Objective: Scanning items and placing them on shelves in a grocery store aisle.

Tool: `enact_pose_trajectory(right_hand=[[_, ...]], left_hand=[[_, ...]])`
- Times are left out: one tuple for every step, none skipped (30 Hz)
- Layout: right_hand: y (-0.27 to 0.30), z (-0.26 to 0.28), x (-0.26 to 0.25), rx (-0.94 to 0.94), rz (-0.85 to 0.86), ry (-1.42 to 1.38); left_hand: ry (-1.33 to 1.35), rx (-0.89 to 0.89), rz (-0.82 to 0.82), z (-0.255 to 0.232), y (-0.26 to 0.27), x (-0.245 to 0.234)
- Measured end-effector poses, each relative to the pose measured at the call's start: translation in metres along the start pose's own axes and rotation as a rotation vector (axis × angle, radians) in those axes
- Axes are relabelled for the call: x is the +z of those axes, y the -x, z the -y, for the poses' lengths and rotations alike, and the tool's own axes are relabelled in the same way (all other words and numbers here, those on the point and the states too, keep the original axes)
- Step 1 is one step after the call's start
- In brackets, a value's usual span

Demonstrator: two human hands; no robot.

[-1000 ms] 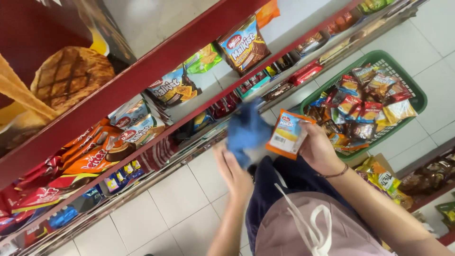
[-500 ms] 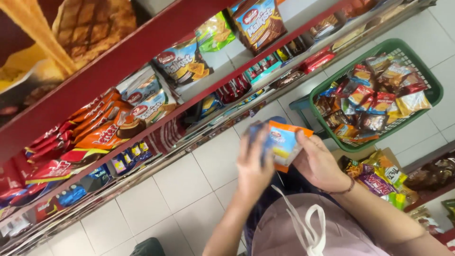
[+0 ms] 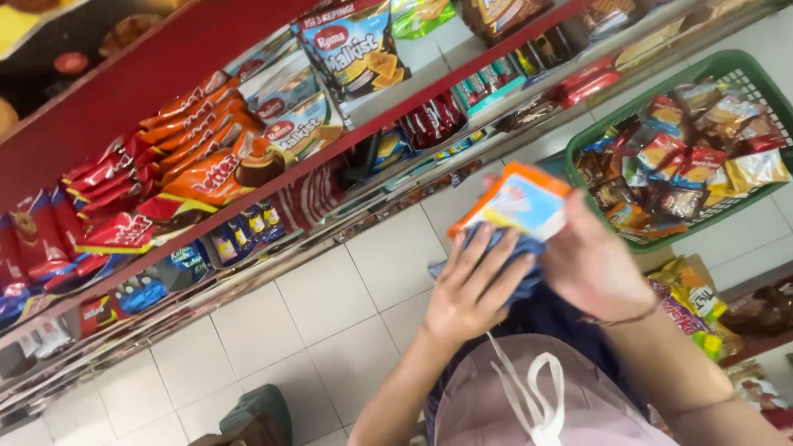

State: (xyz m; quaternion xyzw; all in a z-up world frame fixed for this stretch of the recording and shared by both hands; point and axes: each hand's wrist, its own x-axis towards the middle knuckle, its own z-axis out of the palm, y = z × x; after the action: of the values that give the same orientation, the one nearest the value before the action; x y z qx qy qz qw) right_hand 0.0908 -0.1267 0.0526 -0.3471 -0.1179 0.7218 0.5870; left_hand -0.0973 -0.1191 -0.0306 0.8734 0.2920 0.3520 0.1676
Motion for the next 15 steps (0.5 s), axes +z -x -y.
enact_pose_trajectory(right_hand=[[0.004,0.007,0.004,-0.055,0.033,0.036],[0.006,0.013,0.008,-0.117,0.068,0.069],[0.005,0.010,0.005,-0.120,0.072,0.069],[0.005,0.006,0.003,-0.155,0.068,0.104],[0.005,0.002,0.000,-0.191,0.064,0.139],[0.004,-0.028,-0.029,-0.189,0.065,0.139],[0.003,-0.059,-0.057,-0.140,0.056,0.123],[0.001,-0.088,-0.086,-0.092,0.049,0.108],[0.001,-0.088,-0.089,-0.091,0.053,0.111],[-0.002,-0.087,-0.093,0.008,0.020,0.057],[-0.005,-0.086,-0.096,0.107,-0.011,0.003],[-0.005,-0.064,-0.070,0.105,-0.001,0.008],[-0.005,-0.041,-0.044,0.118,0.030,0.007],[-0.002,-0.019,-0.018,0.137,0.056,0.007],[-0.002,-0.007,-0.012,0.143,0.062,0.013]], left_hand=[[-0.018,0.045,-0.002,0.005,0.012,0.000],[-0.036,0.097,-0.002,0.012,0.022,0.000],[-0.040,0.099,-0.005,0.013,0.020,-0.003],[0.037,-0.002,-0.074,0.013,0.018,-0.007],[0.116,-0.105,-0.141,0.012,0.016,-0.011],[0.114,-0.106,-0.143,0.002,0.005,-0.010],[0.093,-0.114,-0.335,-0.008,-0.007,-0.009],[0.069,-0.119,-0.529,-0.018,-0.020,-0.008],[0.067,-0.119,-0.534,-0.021,-0.022,-0.008],[0.054,-0.142,-0.411,-0.023,-0.025,-0.008],[0.041,-0.165,-0.289,-0.026,-0.029,-0.008],[0.034,-0.161,-0.298,-0.025,-0.027,-0.008],[0.001,-0.090,-0.232,-0.024,-0.025,-0.009],[-0.032,-0.027,-0.163,-0.025,-0.022,-0.008],[-0.037,-0.031,-0.171,-0.023,-0.018,-0.005]])
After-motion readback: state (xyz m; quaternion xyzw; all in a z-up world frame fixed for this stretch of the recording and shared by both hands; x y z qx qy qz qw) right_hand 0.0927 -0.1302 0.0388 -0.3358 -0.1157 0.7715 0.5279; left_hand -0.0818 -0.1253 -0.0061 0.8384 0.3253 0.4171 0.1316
